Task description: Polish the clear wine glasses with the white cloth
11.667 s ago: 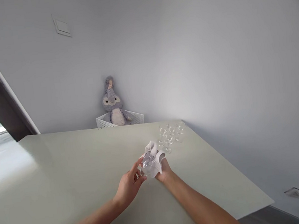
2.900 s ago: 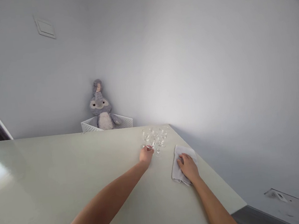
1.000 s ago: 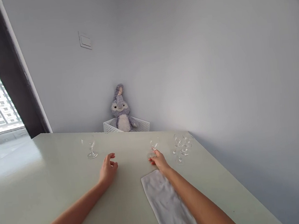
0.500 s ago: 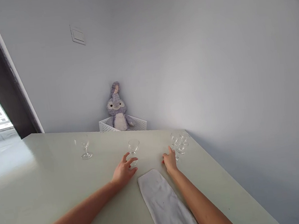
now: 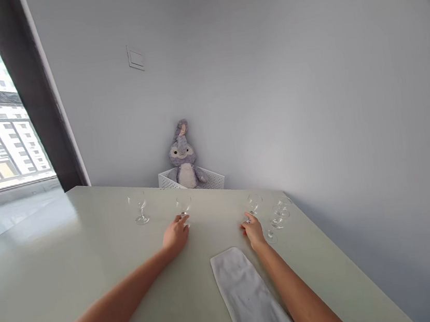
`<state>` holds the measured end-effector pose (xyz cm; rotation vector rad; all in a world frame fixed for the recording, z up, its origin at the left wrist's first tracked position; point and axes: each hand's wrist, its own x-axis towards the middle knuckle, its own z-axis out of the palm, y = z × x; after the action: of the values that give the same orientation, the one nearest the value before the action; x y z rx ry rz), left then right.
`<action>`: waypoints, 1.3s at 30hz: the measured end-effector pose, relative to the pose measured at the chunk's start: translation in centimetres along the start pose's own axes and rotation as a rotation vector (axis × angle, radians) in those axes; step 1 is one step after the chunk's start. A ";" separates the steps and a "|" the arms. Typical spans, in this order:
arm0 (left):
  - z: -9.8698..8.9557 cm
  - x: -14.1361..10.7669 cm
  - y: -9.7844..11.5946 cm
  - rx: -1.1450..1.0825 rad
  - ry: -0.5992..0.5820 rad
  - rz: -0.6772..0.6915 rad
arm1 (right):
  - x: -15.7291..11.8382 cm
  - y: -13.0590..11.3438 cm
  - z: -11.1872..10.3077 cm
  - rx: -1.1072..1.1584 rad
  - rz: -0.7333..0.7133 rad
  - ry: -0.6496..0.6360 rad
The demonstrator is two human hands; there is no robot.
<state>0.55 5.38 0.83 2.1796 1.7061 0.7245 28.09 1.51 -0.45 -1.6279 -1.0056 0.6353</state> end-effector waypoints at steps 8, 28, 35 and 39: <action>-3.8 1.8 -5.9 0.039 0.100 -0.184 | -3.8 -2.2 2.4 0.080 0.084 -0.266; -3.4 -10.9 0.3 -0.436 0.381 0.070 | -11.5 -7.5 9.5 0.220 0.012 -0.593; -4.9 -8.3 -3.7 -0.630 0.259 -0.457 | -8.9 -1.3 -1.1 0.338 0.090 0.074; -4.4 -6.8 -3.4 -0.701 0.159 -0.353 | -5.7 1.3 -6.6 0.381 0.133 0.363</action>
<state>-5.82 -0.58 1.31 1.3412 1.5268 1.1899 30.96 -6.84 -0.30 -1.4100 -0.4807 0.5545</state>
